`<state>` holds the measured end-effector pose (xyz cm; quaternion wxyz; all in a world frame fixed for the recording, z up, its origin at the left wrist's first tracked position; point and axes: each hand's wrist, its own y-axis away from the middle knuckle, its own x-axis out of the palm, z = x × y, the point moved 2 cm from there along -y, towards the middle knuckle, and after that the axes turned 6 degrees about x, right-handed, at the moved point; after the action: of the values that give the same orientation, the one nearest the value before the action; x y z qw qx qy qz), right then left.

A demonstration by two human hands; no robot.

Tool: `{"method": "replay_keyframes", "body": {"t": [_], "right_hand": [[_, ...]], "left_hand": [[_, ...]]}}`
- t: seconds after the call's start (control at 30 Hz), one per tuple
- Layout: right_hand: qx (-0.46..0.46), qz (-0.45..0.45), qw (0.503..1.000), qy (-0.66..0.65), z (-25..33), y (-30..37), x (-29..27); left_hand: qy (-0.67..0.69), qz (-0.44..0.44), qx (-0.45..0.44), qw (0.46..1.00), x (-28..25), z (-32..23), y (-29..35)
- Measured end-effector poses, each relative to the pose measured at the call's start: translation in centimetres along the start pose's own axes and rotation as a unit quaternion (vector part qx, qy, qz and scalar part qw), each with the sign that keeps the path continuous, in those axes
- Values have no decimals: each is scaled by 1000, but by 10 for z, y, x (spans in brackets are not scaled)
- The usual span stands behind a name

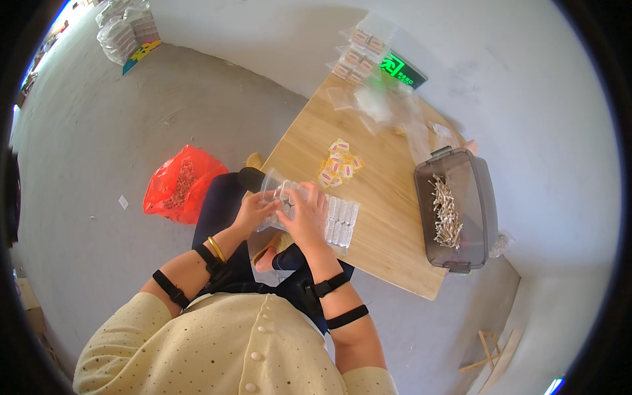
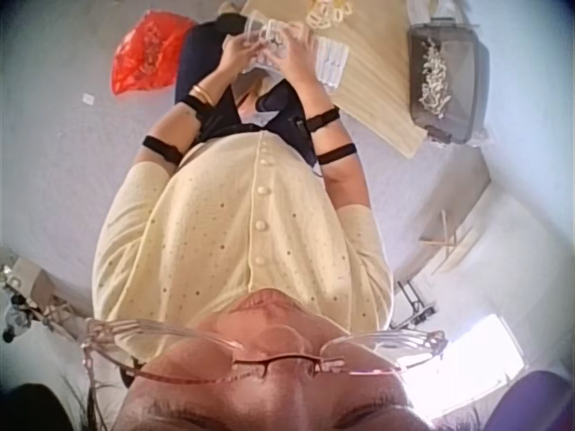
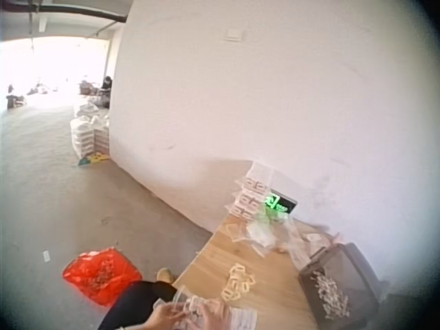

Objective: The recorder is seen counting and packing cotton swabs into plastic bags.

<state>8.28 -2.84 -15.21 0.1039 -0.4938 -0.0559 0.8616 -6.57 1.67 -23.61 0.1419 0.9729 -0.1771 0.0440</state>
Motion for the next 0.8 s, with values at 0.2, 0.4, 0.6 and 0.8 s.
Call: {"method": "replay_keyframes", "body": {"t": [0.2,0.4,0.6,0.8], "right_hand": [[20,-37,999,-30,-18,-4,-13],[174,-119,978,-1,-132,44,-43],[375,-51,889,-258,-154,71,-20],[389,-33,847,-360,-146,74,-8]], "left_hand": [[69,-33,-24,997,-1,4,-4],[78,-37,-69,994,-5,3,-10],[-92,-79,-8,993,-7,10,-17],[-367,-203,123,899,-11,21,-13]]}}
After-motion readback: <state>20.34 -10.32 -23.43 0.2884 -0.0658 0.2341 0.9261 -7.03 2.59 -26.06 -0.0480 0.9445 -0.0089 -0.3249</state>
